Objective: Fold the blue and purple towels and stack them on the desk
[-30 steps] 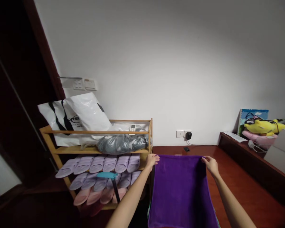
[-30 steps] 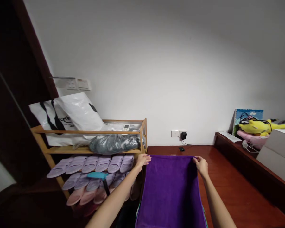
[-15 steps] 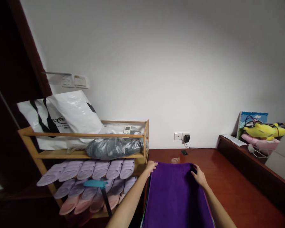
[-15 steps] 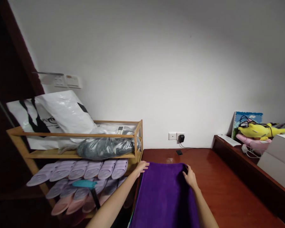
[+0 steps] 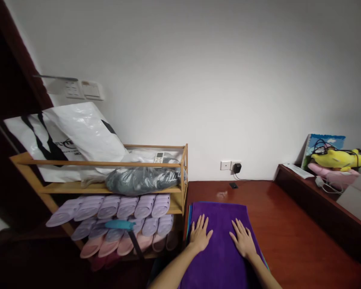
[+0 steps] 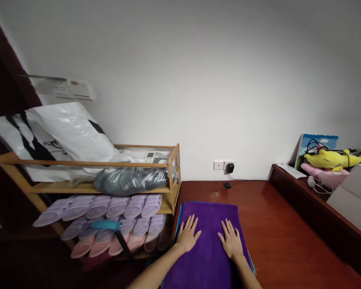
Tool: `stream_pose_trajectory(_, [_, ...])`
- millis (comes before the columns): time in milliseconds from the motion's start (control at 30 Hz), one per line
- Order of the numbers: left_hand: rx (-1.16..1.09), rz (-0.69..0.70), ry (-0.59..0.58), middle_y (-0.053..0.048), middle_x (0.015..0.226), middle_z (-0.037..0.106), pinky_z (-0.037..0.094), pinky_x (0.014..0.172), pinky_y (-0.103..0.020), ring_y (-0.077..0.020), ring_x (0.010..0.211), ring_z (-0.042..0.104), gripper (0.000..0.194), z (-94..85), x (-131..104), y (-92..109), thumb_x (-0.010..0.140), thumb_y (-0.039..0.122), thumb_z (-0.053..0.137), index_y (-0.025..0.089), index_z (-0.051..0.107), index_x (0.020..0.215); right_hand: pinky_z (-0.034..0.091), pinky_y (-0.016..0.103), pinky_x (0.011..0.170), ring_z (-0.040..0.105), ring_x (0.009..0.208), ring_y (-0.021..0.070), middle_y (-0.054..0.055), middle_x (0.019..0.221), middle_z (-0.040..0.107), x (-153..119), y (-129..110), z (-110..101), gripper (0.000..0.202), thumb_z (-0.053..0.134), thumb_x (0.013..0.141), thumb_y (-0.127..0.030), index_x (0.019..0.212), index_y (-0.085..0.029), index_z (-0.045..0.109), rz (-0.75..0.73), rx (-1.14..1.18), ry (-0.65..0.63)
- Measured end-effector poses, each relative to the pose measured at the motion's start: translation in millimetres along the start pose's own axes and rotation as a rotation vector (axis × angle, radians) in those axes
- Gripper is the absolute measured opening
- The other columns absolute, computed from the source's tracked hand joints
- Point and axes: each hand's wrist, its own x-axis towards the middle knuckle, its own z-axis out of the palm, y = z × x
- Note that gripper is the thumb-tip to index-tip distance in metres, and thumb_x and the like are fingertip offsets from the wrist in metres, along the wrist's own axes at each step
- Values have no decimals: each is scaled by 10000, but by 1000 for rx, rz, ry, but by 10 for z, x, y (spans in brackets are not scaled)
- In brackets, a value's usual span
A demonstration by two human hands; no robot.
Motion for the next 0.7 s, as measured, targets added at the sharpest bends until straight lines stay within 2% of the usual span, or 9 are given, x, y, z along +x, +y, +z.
stream_pose_trajectory(67, [145,52,29,-56,1542,133,20,1127,-507,-238,1415,65,619,143,-74,-83,870,440,338,212,276,1442,195,485,1110,204,1391,224,50,1507,255,-80,29,65,643,254,871,-602,1414,-262,317,-2,-95,-22])
stream_pose_trajectory(133, [222,74,47,-46,1544,130,49,1128,-507,-235,1415,73,613,202,-79,-153,886,462,295,226,253,1450,185,484,1113,189,1396,213,42,1511,242,-96,60,71,646,230,877,-605,1424,-268,286,-4,-137,-30])
stream_pose_trajectory(267, [260,85,53,-42,1544,131,62,1127,-521,-247,1414,80,611,193,-61,-180,894,473,291,232,241,1453,180,490,1108,171,1401,217,37,1509,250,-113,49,27,627,239,881,-591,1424,-280,278,17,-189,-11])
stream_pose_trajectory(367, [271,111,37,-42,1544,137,74,1127,-521,-244,1413,91,603,179,-137,-151,900,479,290,238,243,1451,174,526,1097,154,1405,224,34,1514,230,-252,-10,23,618,248,884,-573,1425,-276,272,59,-213,-12])
stream_pose_trajectory(467, [282,166,23,-38,1542,151,84,1131,-513,-235,1412,100,596,171,-299,-142,913,498,268,248,230,1454,163,568,1086,158,1405,228,22,1515,219,-558,-105,33,612,251,882,-565,1426,-284,260,111,-196,2])
stream_pose_trajectory(600, [300,275,-28,-31,1544,147,114,1129,-520,-235,1411,109,598,134,-606,-174,926,532,232,270,182,1461,194,555,1084,224,1386,242,32,1503,255,-1164,-208,-67,634,315,854,-588,1412,-289,301,146,-52,8])
stream_pose_trajectory(667, [307,323,-58,-27,1544,146,136,1127,-521,-236,1411,110,597,100,-772,-199,929,537,230,283,154,1464,242,518,1080,297,1356,256,20,1479,318,-1478,-146,-203,619,389,821,-602,1375,-324,379,126,115,-38])
stream_pose_trajectory(700, [308,345,-69,-23,1544,147,142,1127,-517,-233,1411,110,596,83,-851,-211,930,538,231,291,142,1464,281,487,1070,365,1319,267,18,1436,400,-1621,-69,-283,590,424,802,-609,1321,-331,465,130,229,-74])
